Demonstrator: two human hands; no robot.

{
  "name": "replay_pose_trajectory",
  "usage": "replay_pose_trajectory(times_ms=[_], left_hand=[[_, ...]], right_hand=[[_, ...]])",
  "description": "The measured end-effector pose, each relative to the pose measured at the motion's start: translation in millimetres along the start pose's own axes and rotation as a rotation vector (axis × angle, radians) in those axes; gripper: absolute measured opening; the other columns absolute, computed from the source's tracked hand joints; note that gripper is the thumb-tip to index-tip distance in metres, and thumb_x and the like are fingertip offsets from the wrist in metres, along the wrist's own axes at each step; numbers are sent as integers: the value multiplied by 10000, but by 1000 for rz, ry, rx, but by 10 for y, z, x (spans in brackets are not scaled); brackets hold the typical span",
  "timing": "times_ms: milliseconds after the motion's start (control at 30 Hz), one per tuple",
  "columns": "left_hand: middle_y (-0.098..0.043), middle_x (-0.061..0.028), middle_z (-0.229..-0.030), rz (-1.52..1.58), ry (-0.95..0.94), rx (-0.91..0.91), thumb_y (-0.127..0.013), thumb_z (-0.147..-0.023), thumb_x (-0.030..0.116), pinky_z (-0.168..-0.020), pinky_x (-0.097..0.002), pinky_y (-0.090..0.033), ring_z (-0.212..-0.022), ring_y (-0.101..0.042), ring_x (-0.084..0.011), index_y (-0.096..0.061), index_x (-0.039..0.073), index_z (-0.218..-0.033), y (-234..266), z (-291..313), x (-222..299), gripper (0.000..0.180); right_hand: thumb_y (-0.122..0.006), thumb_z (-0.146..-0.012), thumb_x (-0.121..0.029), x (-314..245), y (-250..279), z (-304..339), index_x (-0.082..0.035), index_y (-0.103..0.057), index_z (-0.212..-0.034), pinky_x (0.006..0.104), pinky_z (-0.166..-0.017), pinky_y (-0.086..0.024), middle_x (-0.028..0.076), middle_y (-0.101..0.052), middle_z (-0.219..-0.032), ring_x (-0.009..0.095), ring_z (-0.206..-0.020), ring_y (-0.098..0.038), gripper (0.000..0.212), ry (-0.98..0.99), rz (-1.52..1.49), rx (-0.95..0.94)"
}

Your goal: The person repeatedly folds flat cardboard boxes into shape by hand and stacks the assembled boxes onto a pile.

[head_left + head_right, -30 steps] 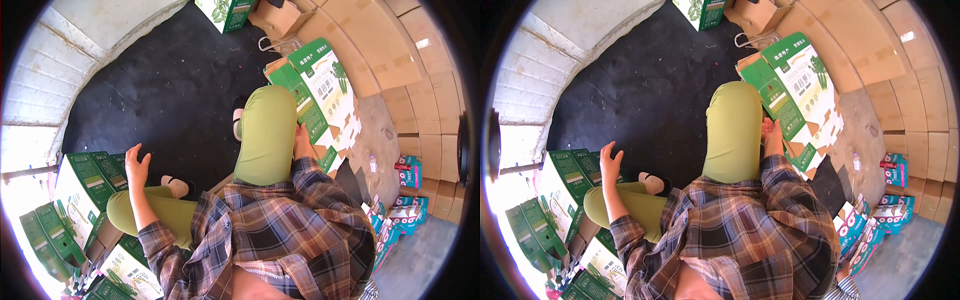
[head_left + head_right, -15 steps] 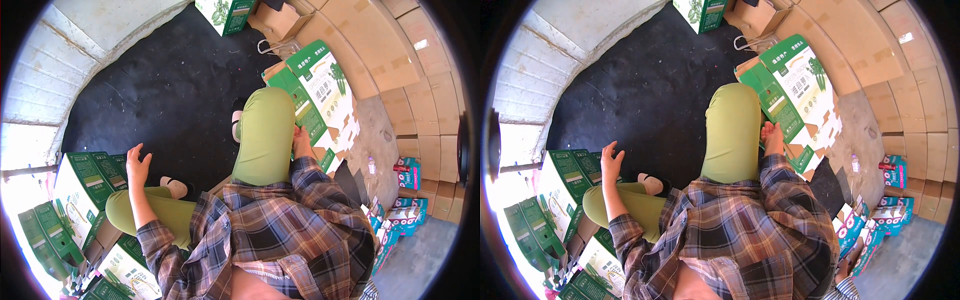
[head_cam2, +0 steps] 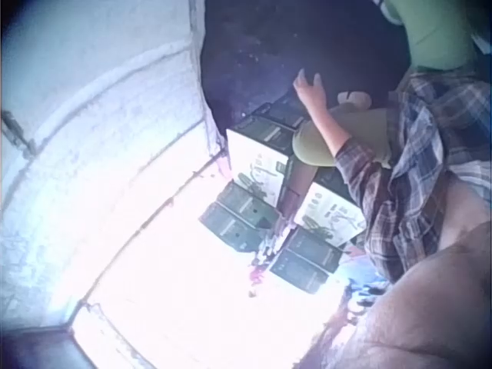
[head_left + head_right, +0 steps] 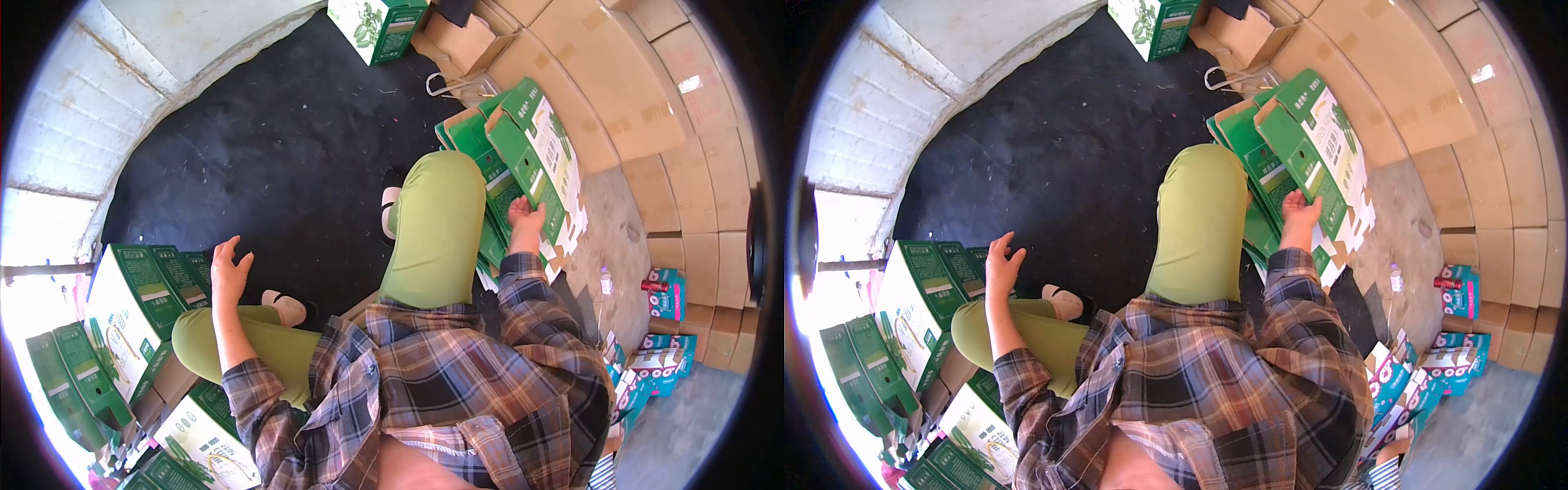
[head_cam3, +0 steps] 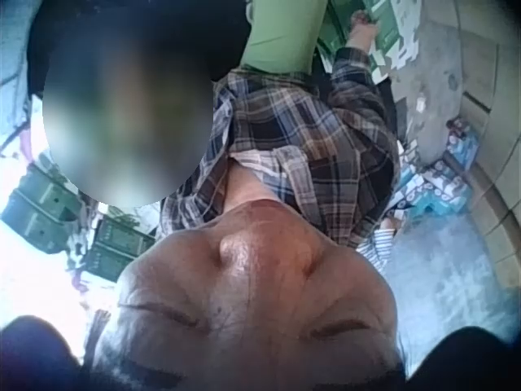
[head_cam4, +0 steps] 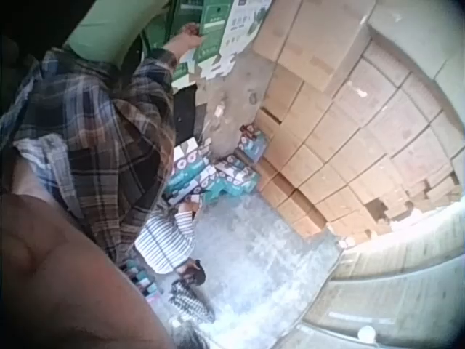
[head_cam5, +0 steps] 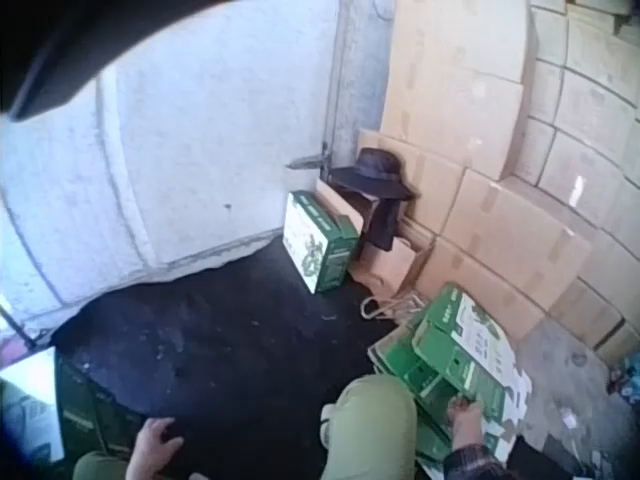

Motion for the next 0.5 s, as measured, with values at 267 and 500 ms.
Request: replay_pose_trajectory(times_ms=[267,500], left_hand=[[-588,-131,-1159,48,19,-12,-703,-778,120,-816,-358,-506,-934,-606,-256,-571,55,-1245,11,15,30,490],[-608,-121,-1120,129,20,33,-699,-786,111,-806,-343,-506,-913,-618,-232,-573,61,-1245,58,-11,37,479]], right_hand=[[-512,-948,-307,-420,-728,459,-18,-494,-1110,379,-703,-529,107,-562,-1007,218,-835,-618,332,194,85,-163],[-569,-931,-238,-122,-1261,1594,-9,-511,-1155,339,-709,-504,109,-592,-1003,196,-791,-604,325,344,279,-443]])
Point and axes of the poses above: each hand's wrist, its own z-axis away from the middle knuckle, its own y-axis out of the back of the hand, x = y × z, the point moved 5 cm from there along -z, towards the middle knuckle
